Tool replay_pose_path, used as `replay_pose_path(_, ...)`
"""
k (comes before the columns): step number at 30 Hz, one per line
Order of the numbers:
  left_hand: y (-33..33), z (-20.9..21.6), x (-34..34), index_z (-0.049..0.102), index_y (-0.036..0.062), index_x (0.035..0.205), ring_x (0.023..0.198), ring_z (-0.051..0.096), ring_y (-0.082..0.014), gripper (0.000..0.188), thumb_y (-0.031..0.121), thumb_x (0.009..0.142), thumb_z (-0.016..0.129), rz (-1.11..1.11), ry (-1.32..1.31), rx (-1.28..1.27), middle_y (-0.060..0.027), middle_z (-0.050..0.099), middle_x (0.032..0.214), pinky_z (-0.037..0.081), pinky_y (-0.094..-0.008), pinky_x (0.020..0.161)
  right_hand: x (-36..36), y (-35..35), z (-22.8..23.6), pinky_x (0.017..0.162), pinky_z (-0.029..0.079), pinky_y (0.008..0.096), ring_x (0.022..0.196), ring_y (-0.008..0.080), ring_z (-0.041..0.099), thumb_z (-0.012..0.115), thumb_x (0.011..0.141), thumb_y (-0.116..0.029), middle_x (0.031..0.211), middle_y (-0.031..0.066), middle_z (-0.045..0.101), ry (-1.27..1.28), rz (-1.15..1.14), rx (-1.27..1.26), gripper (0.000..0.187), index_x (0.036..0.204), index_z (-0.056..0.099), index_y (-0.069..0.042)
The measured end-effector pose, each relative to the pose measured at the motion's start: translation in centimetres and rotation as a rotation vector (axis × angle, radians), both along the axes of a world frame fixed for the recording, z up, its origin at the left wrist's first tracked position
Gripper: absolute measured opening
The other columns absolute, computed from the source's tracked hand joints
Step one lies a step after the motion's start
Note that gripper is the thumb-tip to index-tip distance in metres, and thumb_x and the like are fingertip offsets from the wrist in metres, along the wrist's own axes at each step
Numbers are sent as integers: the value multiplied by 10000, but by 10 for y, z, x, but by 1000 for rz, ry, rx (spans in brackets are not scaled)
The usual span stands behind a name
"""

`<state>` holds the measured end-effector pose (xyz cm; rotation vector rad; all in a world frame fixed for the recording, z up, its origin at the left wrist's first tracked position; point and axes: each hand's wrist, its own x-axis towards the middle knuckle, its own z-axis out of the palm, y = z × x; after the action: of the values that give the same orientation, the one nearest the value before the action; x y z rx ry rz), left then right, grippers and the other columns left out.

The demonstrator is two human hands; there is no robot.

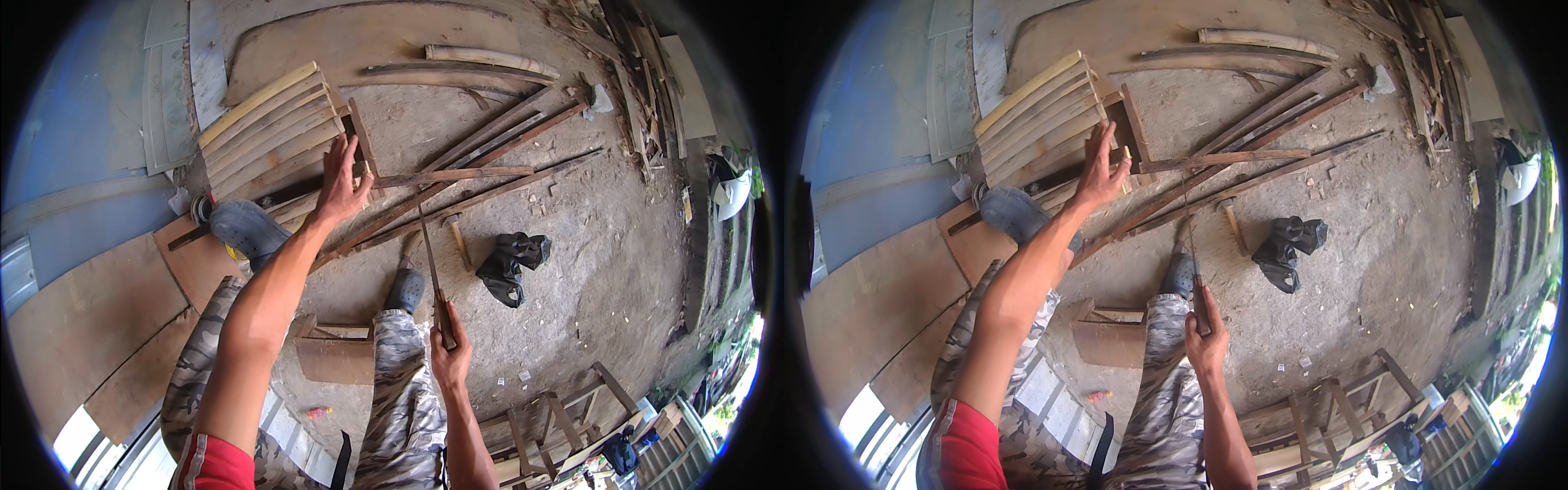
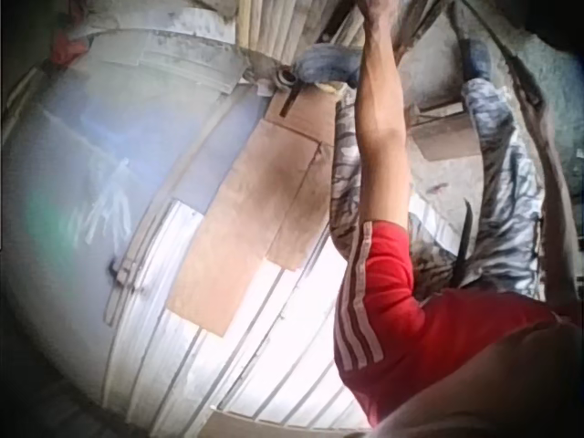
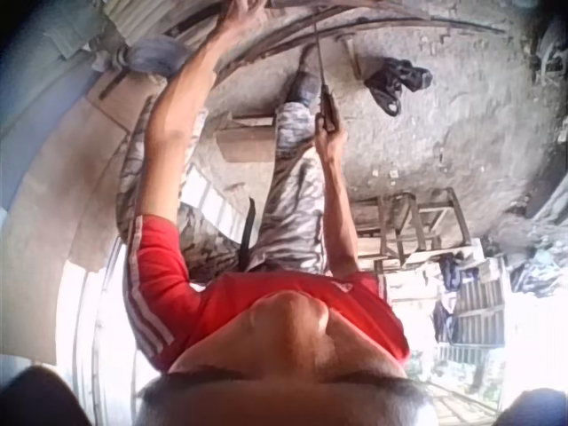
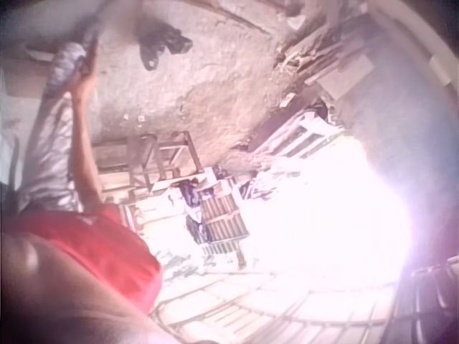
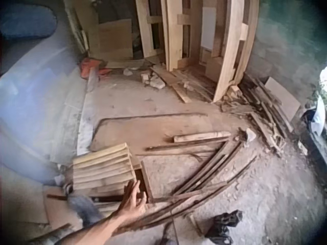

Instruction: The person selects a long metal rod from a pile, places it on a wooden workbench, and uses a hand saw to cut it into two pieces. The person then inspects the cut pieces and places them back on the floor.

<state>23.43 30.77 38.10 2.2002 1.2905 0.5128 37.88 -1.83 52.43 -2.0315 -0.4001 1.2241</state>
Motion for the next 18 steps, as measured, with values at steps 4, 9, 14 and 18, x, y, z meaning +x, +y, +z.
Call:
replay_pose_path(4,-6,20,-47,325,118,1562,1529,190,-378,729,363,939,614,172,298,53,-179,260,1634,88,-618,1220,2,-10,-17,1082,431,343,1300,265,581,592,918,-15,1386,202,615,50,-1,-4,572,1479,492,-59)
replay_pose_path(9,-21,21,-124,387,139,1538,1525,213,-351,703,501,960,558,339,620,141,-166,319,1609,59,-652,1202,-10,-20,-44,1080,442,363,1304,285,579,614,923,-56,1386,210,611,-6,12,25,573,1481,484,-61)
replay_pose_path(14,-24,7,-188,446,136,1489,1425,365,-328,602,460,989,535,311,640,93,-139,452,1494,160,-591,1204,-24,-40,-79,1082,441,380,1314,302,571,628,932,-85,1406,212,593,-50,20,41,576,1483,466,-41)
replay_pose_path(18,-29,14,-190,534,128,1399,1282,472,-318,512,418,981,586,133,666,189,-118,537,1357,301,-528,1113,-41,-50,-110,1092,428,365,1340,291,546,620,944,-97,1438,215,563,-2,-78,22,559,1475,462,-21)
